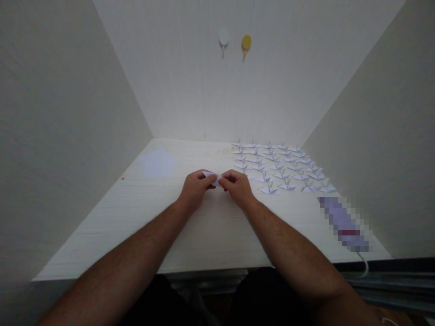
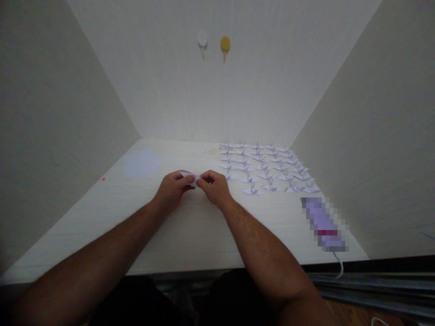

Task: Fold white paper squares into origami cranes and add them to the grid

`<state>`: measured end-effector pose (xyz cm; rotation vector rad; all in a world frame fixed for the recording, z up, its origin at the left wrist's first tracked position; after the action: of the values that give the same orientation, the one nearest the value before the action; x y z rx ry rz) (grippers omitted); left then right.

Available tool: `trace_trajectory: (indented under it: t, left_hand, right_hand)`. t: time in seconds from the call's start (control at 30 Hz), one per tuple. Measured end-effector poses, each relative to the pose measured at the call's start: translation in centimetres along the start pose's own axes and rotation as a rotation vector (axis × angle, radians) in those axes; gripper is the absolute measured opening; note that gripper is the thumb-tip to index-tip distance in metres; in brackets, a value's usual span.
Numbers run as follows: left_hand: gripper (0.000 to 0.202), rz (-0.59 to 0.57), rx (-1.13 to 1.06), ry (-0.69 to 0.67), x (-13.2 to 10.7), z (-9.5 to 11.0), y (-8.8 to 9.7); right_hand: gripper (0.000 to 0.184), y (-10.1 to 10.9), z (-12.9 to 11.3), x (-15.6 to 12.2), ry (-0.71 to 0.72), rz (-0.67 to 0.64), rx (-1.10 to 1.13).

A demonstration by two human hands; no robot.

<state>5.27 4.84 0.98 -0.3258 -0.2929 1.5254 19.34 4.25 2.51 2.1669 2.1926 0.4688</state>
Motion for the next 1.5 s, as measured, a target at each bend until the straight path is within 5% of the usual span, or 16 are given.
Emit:
trace_trajectory:
  t: [0.7, 1.5]
  left_hand:
    - [0.016, 0.084, -0.042, -0.027, -0.2, 0.4, 0.4]
    - [0.027, 0.015, -0.080, 0.137, 0.0, -0.8, 0.4]
  right_hand:
    - [0.019, 0.1, -0.2, -0.1, -0.015, -0.016, -0.093]
    - [0.025, 0.2, 1.1, 0.2, -0.097, -0.015, -0.007]
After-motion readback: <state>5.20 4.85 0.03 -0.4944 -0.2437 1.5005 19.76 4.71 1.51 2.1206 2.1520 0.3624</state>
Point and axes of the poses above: each hand's wrist, its own x-axis towards the middle knuckle, its own y-axis out of the back of the hand, z = x × y, the point moved 10 cm from there along x, towards the middle knuckle, and after that the axes turned 9 degrees about -x, right-handed, at the moved point
